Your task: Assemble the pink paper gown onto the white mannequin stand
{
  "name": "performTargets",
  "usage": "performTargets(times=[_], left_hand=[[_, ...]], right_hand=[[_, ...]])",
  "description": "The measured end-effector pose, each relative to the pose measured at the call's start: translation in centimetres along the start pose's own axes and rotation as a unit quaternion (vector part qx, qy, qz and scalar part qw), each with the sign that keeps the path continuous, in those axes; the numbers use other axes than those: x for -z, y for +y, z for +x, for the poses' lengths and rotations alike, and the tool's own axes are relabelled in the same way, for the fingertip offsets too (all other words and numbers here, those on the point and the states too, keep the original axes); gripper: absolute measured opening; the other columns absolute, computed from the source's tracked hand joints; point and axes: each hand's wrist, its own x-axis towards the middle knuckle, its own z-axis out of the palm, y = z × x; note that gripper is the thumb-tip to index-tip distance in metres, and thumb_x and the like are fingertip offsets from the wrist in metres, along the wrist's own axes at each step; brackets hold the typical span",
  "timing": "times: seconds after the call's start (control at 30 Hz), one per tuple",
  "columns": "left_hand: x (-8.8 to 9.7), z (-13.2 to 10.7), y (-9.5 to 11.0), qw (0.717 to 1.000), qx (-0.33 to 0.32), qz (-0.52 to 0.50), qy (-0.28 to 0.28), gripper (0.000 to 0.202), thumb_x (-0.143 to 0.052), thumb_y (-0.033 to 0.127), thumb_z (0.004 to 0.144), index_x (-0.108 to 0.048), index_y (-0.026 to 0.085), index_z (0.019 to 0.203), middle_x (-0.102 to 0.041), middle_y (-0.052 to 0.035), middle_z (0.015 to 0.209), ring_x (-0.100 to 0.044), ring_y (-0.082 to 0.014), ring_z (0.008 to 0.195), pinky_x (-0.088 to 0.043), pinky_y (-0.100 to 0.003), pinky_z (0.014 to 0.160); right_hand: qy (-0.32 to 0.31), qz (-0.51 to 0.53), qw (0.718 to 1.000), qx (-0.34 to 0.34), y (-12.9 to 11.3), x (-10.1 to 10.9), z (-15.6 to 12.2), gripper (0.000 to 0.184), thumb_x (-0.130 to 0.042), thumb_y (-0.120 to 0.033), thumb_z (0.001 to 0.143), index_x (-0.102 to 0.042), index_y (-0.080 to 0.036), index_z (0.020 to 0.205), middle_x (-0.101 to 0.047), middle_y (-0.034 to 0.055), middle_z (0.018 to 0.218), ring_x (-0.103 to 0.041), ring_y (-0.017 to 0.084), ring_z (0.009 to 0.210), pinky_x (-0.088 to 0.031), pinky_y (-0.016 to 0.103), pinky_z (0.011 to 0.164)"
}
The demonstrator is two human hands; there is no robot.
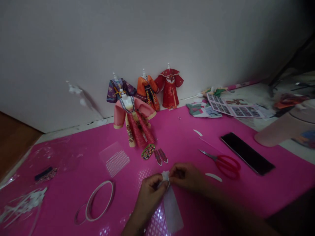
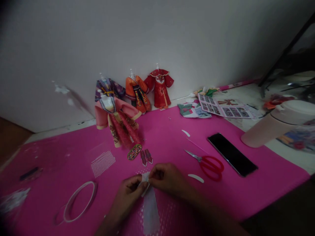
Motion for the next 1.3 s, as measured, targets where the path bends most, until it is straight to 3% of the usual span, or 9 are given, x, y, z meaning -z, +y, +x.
performTargets(times=[0.47,1.3], left_hand=[[0.2,0.0,-0.3,0.999,-0.024,0.045,-0.011,0.029,-0.063,0.034,0.075,-0.056,0.016,0.053,-0.042,0.0028,0.058,-0.038,-0.0111,0.057,-0.031,-0.022,0.052],[0.3,-0.1,-0.6,0.997,-0.034,0.064,-0.029,0.029,-0.059,0.034,0.077,-0.053,0.016,0.055,-0.041,0.0027,0.058,-0.037,-0.0106,0.058,-0.030,-0.022,0.052]], right_hand=[[0.004,-0.008,1.000,0.021,0.8,-0.1,0.1,0.003,-0.071,-0.018,0.071,-0.072,-0.018,0.073,-0.058,-0.0048,0.056,-0.045,0.008,0.051,-0.031,0.021,0.048],[-0.012,0.043,0.999,-0.009,0.9,-0.1,0.1,0.008,-0.076,-0.022,0.068,-0.072,-0.015,0.070,-0.053,-0.0070,0.051,-0.040,0.006,0.047,-0.029,0.019,0.046]])
